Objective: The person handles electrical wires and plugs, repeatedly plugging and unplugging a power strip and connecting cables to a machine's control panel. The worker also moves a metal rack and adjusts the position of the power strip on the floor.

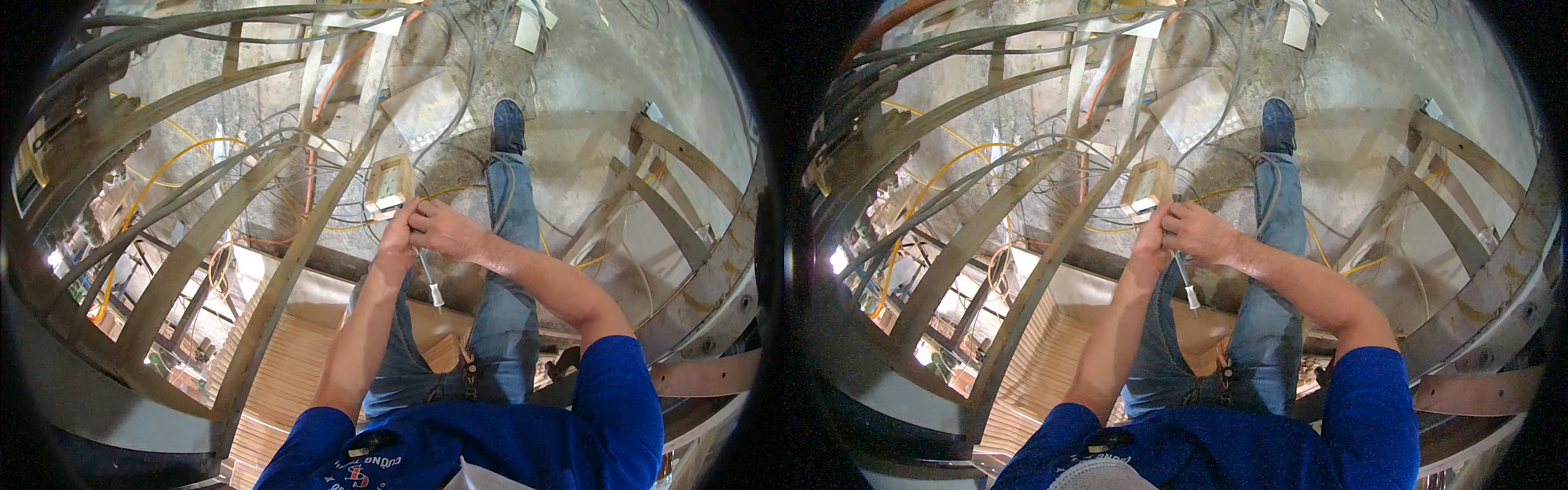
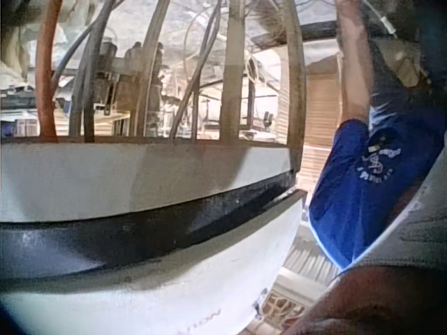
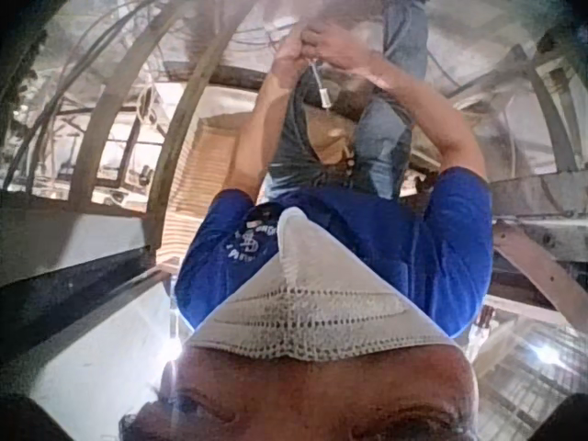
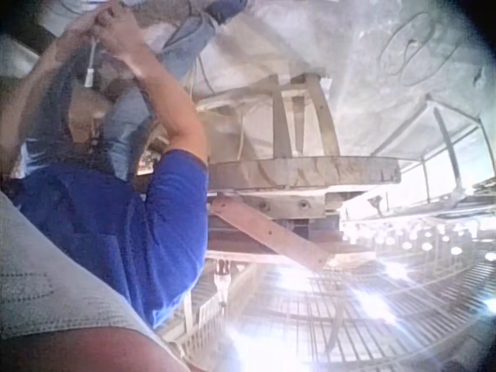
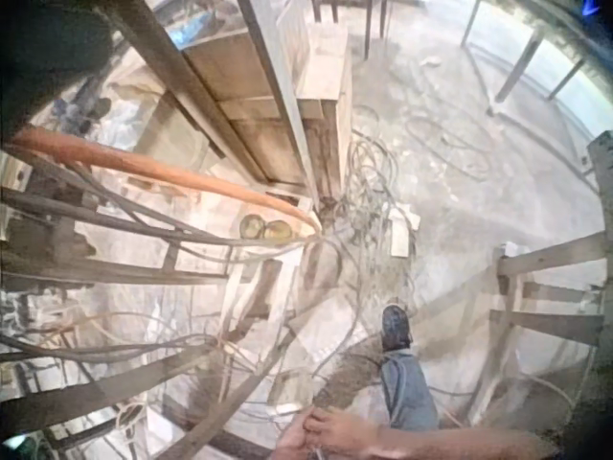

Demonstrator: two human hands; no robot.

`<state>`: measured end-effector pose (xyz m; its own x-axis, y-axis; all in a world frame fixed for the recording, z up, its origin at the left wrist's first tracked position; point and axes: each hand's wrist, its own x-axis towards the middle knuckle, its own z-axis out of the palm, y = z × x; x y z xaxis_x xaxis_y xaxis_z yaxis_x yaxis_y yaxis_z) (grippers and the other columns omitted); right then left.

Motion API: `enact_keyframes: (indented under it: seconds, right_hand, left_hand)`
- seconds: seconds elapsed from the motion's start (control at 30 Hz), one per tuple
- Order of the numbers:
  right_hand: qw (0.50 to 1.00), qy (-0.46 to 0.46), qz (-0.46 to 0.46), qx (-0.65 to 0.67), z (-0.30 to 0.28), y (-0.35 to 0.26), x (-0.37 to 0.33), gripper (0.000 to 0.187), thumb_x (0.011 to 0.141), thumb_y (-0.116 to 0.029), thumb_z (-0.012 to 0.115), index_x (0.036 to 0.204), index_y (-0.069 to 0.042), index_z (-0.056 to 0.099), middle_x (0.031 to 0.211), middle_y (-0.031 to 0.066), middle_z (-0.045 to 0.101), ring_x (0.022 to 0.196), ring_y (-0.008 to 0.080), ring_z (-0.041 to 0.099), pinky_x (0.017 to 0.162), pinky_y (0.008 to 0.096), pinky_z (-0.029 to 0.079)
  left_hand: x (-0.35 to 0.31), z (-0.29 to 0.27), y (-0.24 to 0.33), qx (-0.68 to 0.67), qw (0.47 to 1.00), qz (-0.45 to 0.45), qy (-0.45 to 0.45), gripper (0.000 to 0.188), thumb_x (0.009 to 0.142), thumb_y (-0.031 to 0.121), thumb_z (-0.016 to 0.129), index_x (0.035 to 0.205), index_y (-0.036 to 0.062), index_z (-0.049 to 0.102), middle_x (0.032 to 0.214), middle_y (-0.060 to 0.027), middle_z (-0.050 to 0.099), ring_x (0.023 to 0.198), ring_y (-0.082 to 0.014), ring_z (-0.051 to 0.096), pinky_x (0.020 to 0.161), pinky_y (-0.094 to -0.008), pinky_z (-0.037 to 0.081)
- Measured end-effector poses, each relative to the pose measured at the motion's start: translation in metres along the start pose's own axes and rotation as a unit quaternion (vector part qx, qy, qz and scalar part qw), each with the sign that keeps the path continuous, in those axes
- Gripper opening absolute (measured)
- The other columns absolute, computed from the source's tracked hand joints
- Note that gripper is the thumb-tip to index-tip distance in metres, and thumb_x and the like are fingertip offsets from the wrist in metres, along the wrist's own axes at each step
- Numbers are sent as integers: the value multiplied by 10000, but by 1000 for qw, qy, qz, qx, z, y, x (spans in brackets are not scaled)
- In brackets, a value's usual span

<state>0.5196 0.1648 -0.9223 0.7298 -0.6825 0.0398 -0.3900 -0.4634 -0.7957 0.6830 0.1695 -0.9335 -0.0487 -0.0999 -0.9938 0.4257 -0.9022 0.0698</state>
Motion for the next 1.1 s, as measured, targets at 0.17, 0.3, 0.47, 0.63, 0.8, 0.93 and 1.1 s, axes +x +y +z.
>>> enact_keyframes:
  seconds: [0.17, 0.3, 0.47, 0.63, 0.8, 0.93, 1.1]
  right_hand:
    - [966, 80, 112, 220, 9, 9, -24, 250, 788, -139, 693, 1035, -111, 725, 1026, 122, 672, 1058, 315, 632, 899, 425, 514]
    - [821, 131, 420, 364, -1, 19, 4, 353, 858, -273, 732, 1065, 8, 689, 922, 176, 714, 896, 347, 701, 807, 406, 549]
    - [779, 100, 454, 420, -5, -6, 69, 818, 727, -489, 860, 1220, 84, 546, 986, 210, 684, 983, 360, 699, 846, 447, 550]
    - [819, 84, 496, 277, 21, -16, 86, 1172, 652, -520, 898, 1463, 66, 287, 1162, 311, 593, 1075, 463, 633, 941, 495, 517]
    - [831, -9, 520, 197, 12, -3, 101, 1129, 648, -438, 882, 1433, 135, 308, 1105, 322, 602, 991, 461, 669, 864, 493, 563]
    - [868, 73, 428, 240, 11, 44, 110, 972, 654, -301, 852, 1407, 95, 384, 1122, 286, 608, 1004, 451, 657, 876, 484, 555]
    - [928, 272, 251, 39, 14, 155, 181, 916, 628, -216, 836, 1407, 41, 427, 1172, 228, 604, 1043, 419, 610, 924, 462, 516]
  left_hand:
    - [2, -28, -18, 174, 975, 137, 7, 324, 1043, 333, 562, 1017, 38, 694, 839, -24, 652, 699, -102, 601, 577, -265, 458]
    - [9, -41, -22, 338, 912, 229, 48, 380, 1044, 358, 544, 994, 14, 699, 812, -67, 666, 682, -161, 612, 598, -296, 460]
    - [9, -42, -47, 555, 738, 341, 176, 368, 982, 270, 587, 1236, 5, 618, 1112, -244, 674, 1045, -481, 626, 861, -522, 512]
    - [50, -79, -86, 418, 802, 421, 64, 535, 876, 241, 703, 1348, 38, 553, 1286, -229, 611, 1175, -389, 608, 966, -481, 514]
    - [43, -70, -66, 703, 645, 273, 121, 568, 863, 301, 720, 1323, 7, 562, 1239, -238, 642, 1144, -427, 614, 980, -526, 496]
    - [19, -65, -51, 684, 645, 311, 141, 429, 885, 278, 675, 1212, 5, 622, 1064, -248, 695, 1002, -474, 650, 906, -556, 511]
    - [-11, -125, -78, 666, 730, 150, 10, 408, 904, 249, 640, 1281, 91, 654, 984, -310, 665, 945, -469, 658, 818, -549, 517]
